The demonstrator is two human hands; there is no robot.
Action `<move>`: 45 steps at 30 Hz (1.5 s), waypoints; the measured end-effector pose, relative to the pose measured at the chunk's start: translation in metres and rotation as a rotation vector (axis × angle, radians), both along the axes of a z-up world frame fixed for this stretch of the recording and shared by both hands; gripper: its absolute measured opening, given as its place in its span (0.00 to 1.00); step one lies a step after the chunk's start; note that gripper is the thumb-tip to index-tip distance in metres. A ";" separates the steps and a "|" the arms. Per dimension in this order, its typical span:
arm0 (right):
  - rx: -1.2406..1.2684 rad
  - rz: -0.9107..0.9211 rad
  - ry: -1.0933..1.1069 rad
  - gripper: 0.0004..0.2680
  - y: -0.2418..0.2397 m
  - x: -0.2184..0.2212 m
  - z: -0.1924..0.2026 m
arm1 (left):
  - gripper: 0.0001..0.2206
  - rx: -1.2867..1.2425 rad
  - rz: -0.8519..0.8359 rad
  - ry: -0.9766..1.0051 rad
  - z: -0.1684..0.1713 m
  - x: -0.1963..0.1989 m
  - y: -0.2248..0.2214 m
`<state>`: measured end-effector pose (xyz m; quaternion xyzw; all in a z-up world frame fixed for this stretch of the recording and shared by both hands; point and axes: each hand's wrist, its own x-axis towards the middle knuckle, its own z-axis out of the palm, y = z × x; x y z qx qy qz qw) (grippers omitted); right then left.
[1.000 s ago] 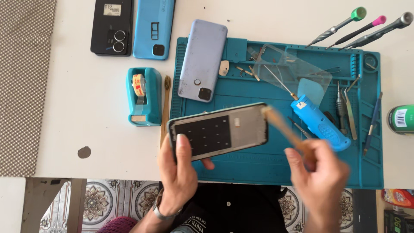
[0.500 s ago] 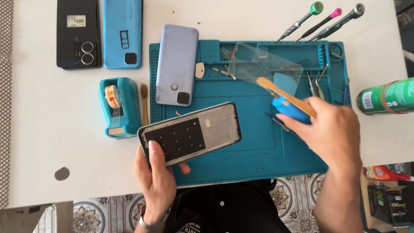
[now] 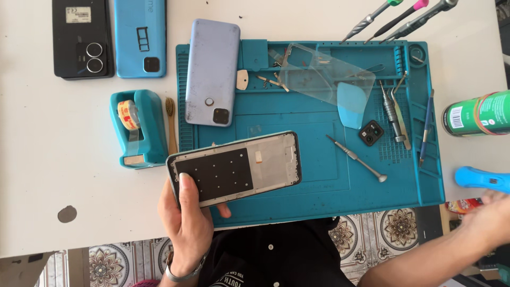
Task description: The person cleans the back and edges of a disassembled smartphone using a toothbrush, a plastic pry tool, and a screwdriver. They also apply a small piece of tape to the interior of the device.
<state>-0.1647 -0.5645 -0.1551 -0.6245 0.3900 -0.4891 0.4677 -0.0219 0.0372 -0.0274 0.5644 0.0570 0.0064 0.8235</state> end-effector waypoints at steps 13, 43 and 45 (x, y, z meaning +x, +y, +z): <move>-0.103 0.209 0.079 0.08 0.069 0.040 0.047 | 0.16 -0.029 0.006 -0.037 -0.002 0.000 0.000; -0.524 0.636 0.400 0.13 0.207 0.089 0.127 | 0.16 -0.118 0.032 -0.050 -0.007 -0.001 0.001; -0.606 0.738 0.632 0.16 0.234 0.127 0.152 | 0.16 -0.142 0.020 -0.055 -0.010 -0.001 0.003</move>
